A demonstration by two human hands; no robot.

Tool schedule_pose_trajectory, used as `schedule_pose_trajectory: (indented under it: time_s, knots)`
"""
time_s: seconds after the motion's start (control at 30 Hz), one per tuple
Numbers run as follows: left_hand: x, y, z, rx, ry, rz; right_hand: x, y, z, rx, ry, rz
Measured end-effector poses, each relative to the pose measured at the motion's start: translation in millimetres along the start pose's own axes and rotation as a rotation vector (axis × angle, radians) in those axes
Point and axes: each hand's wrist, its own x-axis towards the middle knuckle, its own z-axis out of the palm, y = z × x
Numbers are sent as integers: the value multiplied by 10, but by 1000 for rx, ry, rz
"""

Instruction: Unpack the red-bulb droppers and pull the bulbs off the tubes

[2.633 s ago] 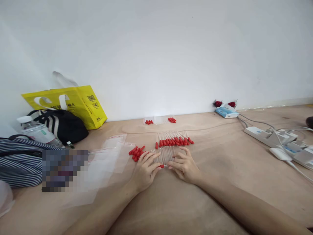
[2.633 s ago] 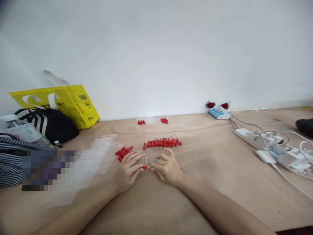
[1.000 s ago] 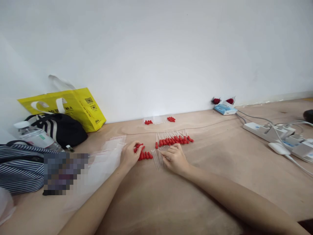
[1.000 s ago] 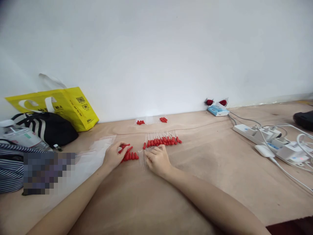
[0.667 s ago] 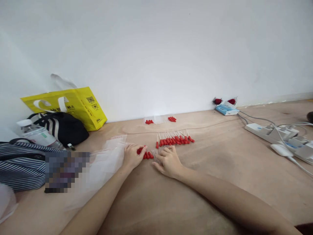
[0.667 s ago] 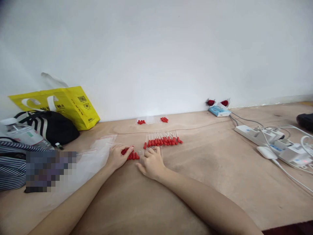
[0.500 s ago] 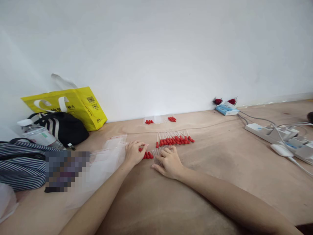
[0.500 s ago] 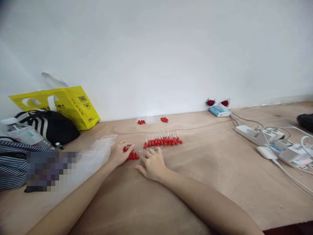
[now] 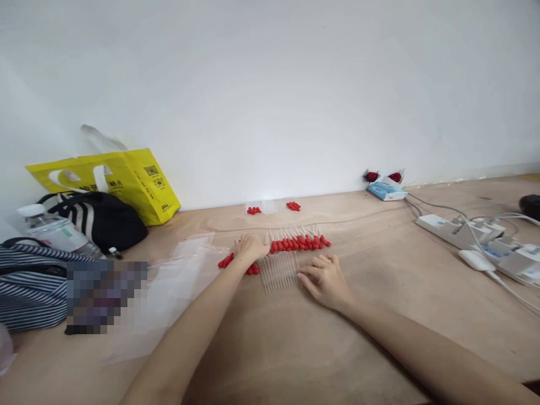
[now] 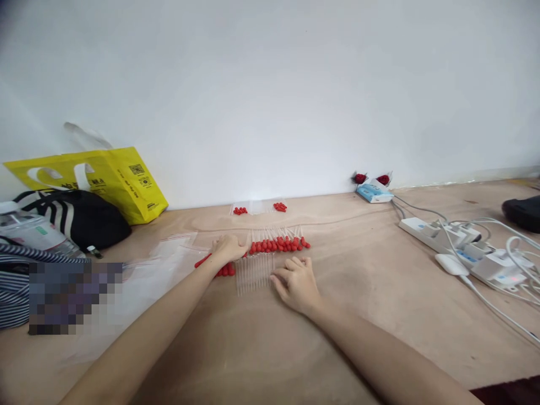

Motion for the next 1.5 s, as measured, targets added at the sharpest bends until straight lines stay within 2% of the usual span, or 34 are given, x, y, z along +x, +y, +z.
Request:
schedule_pose_trajectory:
  time_s: [0.17,0.3,0.37,0.5,0.57,0.67,0.77,0.93,1.13,1.5]
  knots:
    - [-79,-120,-166,-19,21,3,-30,125,-68,48,28,102]
    - [-356,-302,-288,-52,109,85,1,111,-57,98,100,111]
    - [-554,-368,-244,-88,162,208,19,100,-61,135,138,96]
    - [-899,-403,13,-169,377,698,30,74,-73,100,109,-49]
    - [-992,-381,136,-203,480,790,26,42,-63,62,47,-147]
    - [-1038,-339,233,-266,571,833,27,-29,-21,26,-38,-237]
    - [-1037,-317,247,-309,562,872,42,-91,31,18,-62,-265]
    - [-1032,-311,231,-282,522,884,46,-119,65,63,-27,-287]
    - [-1010,-298,223,-326,513,986,21,-125,46,95,68,-380]
    - [-1063,-310,220,-296,495,998,-7,-112,52,59,89,-407]
